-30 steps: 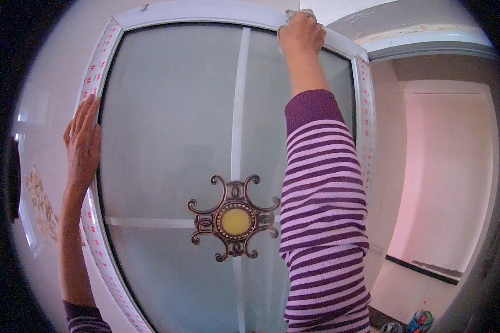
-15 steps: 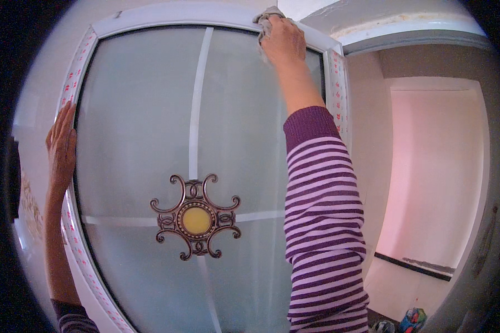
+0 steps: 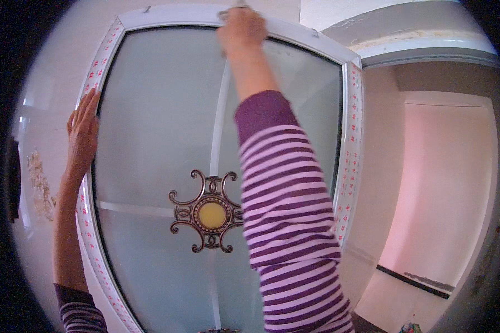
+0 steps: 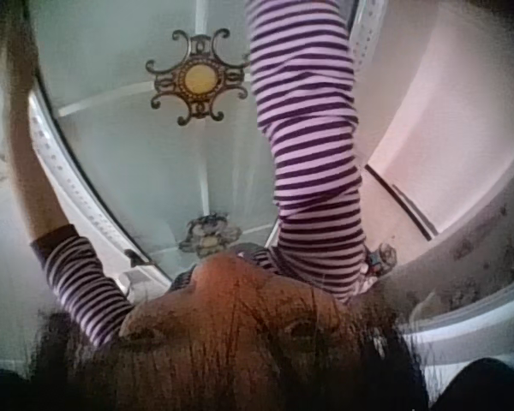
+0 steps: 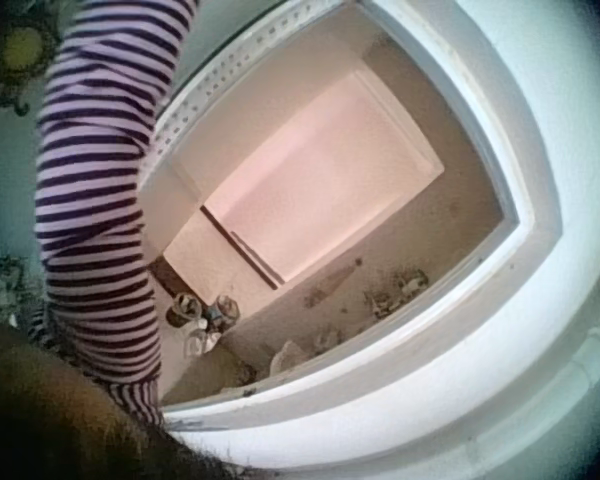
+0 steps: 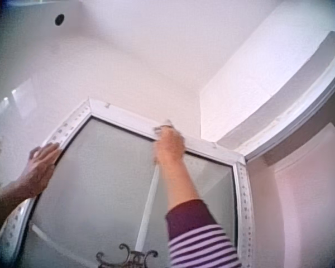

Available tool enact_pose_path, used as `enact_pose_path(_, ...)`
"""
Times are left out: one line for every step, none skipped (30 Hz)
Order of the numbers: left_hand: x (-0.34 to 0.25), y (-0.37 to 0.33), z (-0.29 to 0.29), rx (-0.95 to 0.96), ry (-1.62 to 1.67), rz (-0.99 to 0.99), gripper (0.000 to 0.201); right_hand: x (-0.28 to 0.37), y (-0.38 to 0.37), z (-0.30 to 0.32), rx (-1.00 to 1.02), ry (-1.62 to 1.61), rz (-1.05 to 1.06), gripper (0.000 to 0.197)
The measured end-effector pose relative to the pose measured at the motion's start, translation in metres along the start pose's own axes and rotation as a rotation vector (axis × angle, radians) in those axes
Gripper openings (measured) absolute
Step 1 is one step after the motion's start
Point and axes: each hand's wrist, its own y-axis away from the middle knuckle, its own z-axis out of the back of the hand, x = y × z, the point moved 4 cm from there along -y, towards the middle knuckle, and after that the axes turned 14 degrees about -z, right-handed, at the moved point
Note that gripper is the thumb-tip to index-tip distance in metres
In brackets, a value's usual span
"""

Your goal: The person wipes a large glass door with a cloth, cleaning the surface and the frame. They systematically move the cloth across the glass panels and along the edges, ensuring the entire visible area is treated.

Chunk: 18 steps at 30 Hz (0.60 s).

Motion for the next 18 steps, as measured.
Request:
enact_pose_path(-0.002, -0.003, 0.002, -0.006, 0.004, -0.003, 0.050, 0.015, 0.003, -0.014, -0.107, -0.014, 0.102, 0.016)
enact_pose_path(-0.003, -0.006, 0.005, -0.013, 0.012, -0.003, 0.050, 0.028, 0.005, -0.027, -0.214, -0.025, 0.206, 0.015)
enact_pose_path(-0.004, -0.006, 0.005, -0.005, 0.029, 0.002, 0.049, 0.041, 0.010, -0.040, -0.204, 0.026, 0.216, 0.017)
enact_pose_path(-0.006, -0.005, 0.005, 0.007, 0.033, 0.016, 0.049, 0.053, 0.018, -0.050, -0.191, 0.078, 0.225, 0.020)
enact_pose_path(-0.009, -0.004, 0.005, 0.017, 0.040, 0.031, 0.049, 0.060, 0.023, -0.056, -0.177, 0.133, 0.235, 0.024)
enact_pose_path(-0.010, -0.006, 0.008, 0.030, 0.039, 0.039, 0.049, 0.058, 0.022, -0.053, -0.185, 0.117, 0.268, 0.025)
enact_pose_path(-0.010, -0.008, 0.012, 0.022, 0.036, 0.030, 0.048, 0.048, 0.020, -0.046, -0.192, 0.100, 0.299, 0.026)
enact_pose_path(-0.007, -0.008, 0.011, 0.039, 0.014, 0.013, 0.049, 0.034, 0.018, -0.038, -0.198, 0.084, 0.329, 0.026)
enact_pose_path(-0.006, -0.003, 0.005, 0.053, 0.005, 0.005, 0.049, 0.013, 0.018, -0.032, -0.201, 0.130, 0.314, 0.027)
enact_pose_path(-0.005, 0.001, -0.001, 0.057, -0.004, 0.003, 0.050, -0.006, 0.016, -0.021, -0.208, 0.179, 0.310, 0.028)
enact_pose_path(-0.001, -0.002, 0.002, 0.046, -0.013, -0.015, 0.049, -0.020, 0.016, -0.006, -0.213, 0.194, 0.276, 0.028)
enact_pose_path(0.000, -0.003, 0.005, 0.044, -0.011, -0.007, 0.049, -0.031, 0.022, 0.007, -0.206, 0.222, 0.249, 0.027)
enact_pose_path(-0.001, -0.003, 0.005, 0.046, -0.005, -0.002, 0.049, -0.038, 0.026, 0.018, -0.125, 0.279, 0.123, 0.026)
enact_pose_path(-0.001, -0.003, 0.005, 0.047, -0.001, 0.003, 0.049, -0.041, 0.030, 0.025, -0.044, 0.334, -0.004, 0.024)
enact_pose_path(0.000, -0.007, 0.005, -0.001, 0.021, -0.013, 0.050, -0.045, 0.031, 0.027, -0.053, 0.332, -0.018, 0.024)
enact_pose_path(-0.002, -0.004, 0.003, 0.015, 0.006, -0.003, 0.050, -0.046, 0.031, 0.027, -0.064, 0.327, -0.032, 0.024)
enact_pose_path(-0.005, 0.001, -0.003, 0.031, -0.010, 0.005, 0.050, -0.049, 0.033, 0.026, -0.075, 0.320, -0.047, 0.024)
enact_pose_path(-0.006, 0.002, -0.005, 0.039, -0.034, 0.026, 0.050, -0.048, 0.032, 0.025, -0.103, 0.318, -0.037, 0.024)
